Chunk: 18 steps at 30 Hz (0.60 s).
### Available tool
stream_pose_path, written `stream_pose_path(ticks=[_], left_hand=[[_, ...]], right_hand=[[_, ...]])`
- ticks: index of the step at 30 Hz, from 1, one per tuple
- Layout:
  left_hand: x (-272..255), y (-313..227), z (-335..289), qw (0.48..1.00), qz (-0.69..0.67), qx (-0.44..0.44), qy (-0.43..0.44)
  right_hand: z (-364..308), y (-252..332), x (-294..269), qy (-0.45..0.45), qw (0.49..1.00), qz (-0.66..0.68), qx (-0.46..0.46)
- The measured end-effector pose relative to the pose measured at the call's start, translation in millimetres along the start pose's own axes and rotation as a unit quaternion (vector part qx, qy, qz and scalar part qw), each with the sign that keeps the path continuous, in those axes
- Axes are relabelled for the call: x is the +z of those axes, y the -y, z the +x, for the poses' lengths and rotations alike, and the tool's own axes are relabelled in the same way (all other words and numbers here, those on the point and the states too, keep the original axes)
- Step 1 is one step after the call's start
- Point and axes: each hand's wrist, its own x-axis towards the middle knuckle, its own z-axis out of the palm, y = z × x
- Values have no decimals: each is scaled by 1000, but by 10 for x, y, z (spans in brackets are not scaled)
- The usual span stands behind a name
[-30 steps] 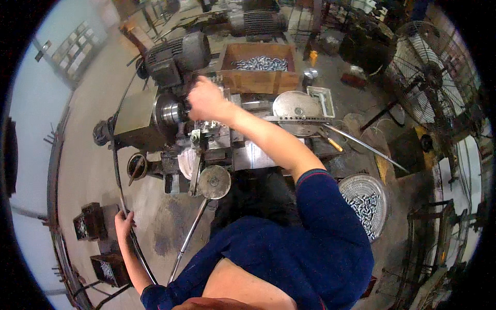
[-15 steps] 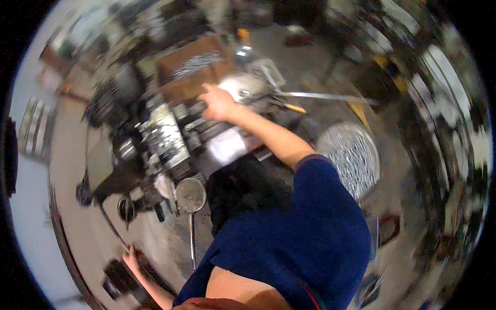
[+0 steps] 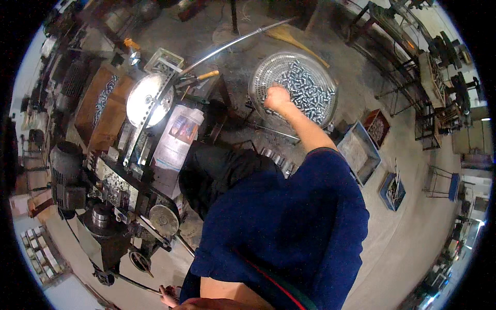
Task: The person operates a lathe machine by repeatedly loading small metal cylinders into a chuck, turning handles to advance tools or engage the workpiece, and then removing the processed parts and placing them into a large metal container.
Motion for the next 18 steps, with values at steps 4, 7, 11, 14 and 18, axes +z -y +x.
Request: stream_pose_path(ticks=[4, 7, 11, 14, 18], left_hand=[[-269, 296, -16, 995, 92, 10, -35], [-154, 263, 144, 997, 58, 39, -45], [-180, 259, -31, 986, 148, -7, -76], [-93, 71, 135, 994, 103, 29, -35], [-128, 251, 52, 997, 35, 45, -56]], right_hand=[[305, -138, 162, 56, 998, -27, 11], [373, -170, 153, 107, 993, -2, 58], [584, -109, 315, 118, 991, -51, 28], [578, -214, 361, 132, 989, -60, 39], [551, -50, 208, 106, 993, -27, 48]])
